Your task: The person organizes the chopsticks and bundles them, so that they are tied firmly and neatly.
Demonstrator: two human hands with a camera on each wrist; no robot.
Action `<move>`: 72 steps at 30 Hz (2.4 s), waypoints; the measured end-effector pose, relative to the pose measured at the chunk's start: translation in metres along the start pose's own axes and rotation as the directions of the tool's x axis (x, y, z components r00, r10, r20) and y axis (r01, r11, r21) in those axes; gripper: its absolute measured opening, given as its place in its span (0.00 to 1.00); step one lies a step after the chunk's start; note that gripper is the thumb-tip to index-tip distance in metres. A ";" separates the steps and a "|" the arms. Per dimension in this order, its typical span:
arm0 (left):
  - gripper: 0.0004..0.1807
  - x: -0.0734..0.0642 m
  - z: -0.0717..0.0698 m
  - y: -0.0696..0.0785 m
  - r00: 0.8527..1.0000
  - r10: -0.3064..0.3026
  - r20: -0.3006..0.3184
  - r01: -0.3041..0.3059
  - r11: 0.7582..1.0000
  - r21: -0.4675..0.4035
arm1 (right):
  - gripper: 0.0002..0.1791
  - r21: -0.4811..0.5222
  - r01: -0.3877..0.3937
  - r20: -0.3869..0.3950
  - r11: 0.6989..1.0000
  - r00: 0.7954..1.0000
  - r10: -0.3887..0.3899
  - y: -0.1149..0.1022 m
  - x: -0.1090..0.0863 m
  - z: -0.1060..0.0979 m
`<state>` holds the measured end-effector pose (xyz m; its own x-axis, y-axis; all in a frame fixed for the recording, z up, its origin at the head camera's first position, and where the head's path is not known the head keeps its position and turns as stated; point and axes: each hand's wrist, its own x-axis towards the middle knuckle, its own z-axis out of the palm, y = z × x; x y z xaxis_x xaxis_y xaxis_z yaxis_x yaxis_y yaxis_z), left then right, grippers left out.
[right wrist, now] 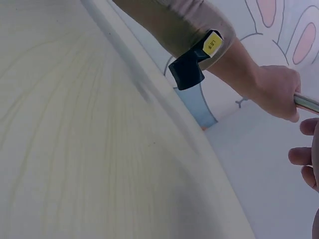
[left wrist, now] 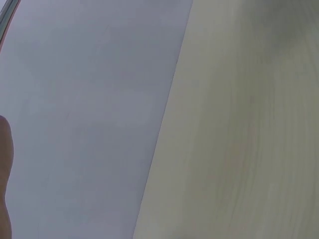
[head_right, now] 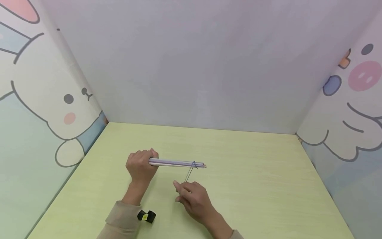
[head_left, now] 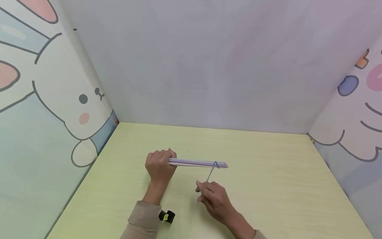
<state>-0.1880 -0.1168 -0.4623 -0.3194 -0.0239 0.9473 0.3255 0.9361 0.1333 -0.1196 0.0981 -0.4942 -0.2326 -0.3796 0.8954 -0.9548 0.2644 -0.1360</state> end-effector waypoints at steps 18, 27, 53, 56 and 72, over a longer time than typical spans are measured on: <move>0.16 0.001 -0.003 0.011 1.000 -0.008 0.023 0.008 1.000 -0.003 | 0.30 0.592 -0.485 -0.237 0.644 0.658 0.714 -0.037 0.003 0.008; 0.15 -0.004 -0.001 0.009 1.000 0.010 0.024 -0.010 1.000 0.009 | 0.27 0.667 -0.549 -0.124 0.504 0.585 0.802 -0.025 0.002 -0.001; 0.17 -0.002 -0.005 0.002 0.986 0.164 -0.038 -0.164 0.986 0.004 | 0.24 0.805 -0.303 -0.119 0.510 0.760 0.639 0.017 0.009 -0.039; 0.18 0.001 -0.006 0.002 0.984 0.173 -0.053 -0.172 0.985 0.008 | 0.18 0.697 -0.365 -0.126 0.618 0.785 0.606 0.023 0.011 -0.047; 0.16 0.004 -0.008 0.002 0.989 0.141 -0.044 -0.140 0.990 0.024 | 0.12 0.617 -0.352 -0.237 0.704 0.770 0.592 0.027 0.017 -0.059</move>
<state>-0.1814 -0.1177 -0.4556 -0.2304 0.0930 0.9686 0.3452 0.9385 -0.0080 -0.1386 0.1514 -0.4576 -0.7009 0.0739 0.7095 -0.7045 -0.2278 -0.6722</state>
